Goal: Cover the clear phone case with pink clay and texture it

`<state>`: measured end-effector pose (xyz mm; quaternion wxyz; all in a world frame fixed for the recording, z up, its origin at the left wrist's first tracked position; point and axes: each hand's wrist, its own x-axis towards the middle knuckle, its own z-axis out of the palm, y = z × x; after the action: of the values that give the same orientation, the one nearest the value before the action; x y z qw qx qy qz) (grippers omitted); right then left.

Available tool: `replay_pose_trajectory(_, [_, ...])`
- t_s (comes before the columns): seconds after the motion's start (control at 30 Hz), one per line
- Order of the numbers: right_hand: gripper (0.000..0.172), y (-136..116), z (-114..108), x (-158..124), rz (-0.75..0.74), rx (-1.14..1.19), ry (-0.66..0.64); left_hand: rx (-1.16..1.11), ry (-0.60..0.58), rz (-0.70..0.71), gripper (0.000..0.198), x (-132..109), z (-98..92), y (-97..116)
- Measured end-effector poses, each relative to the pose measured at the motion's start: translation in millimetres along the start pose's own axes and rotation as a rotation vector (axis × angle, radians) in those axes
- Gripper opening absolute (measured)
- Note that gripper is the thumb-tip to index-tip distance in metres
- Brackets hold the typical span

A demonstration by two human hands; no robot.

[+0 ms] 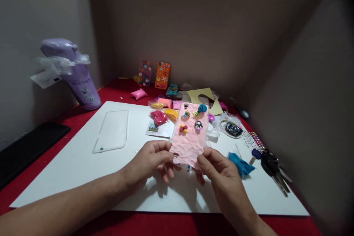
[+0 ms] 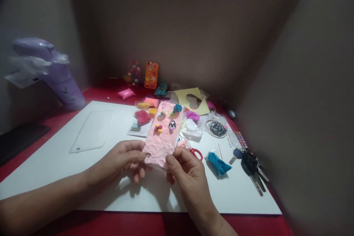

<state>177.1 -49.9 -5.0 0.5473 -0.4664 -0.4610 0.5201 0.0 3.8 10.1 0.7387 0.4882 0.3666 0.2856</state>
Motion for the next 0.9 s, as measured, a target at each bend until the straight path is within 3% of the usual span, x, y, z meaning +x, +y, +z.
replay_pose_trajectory(0.9, [0.016, 2.1, -2.0, -1.3, 0.006, 0.06, 0.029, -0.025, -0.036, 0.005, 0.021, 0.4, 1.0, 3.0])
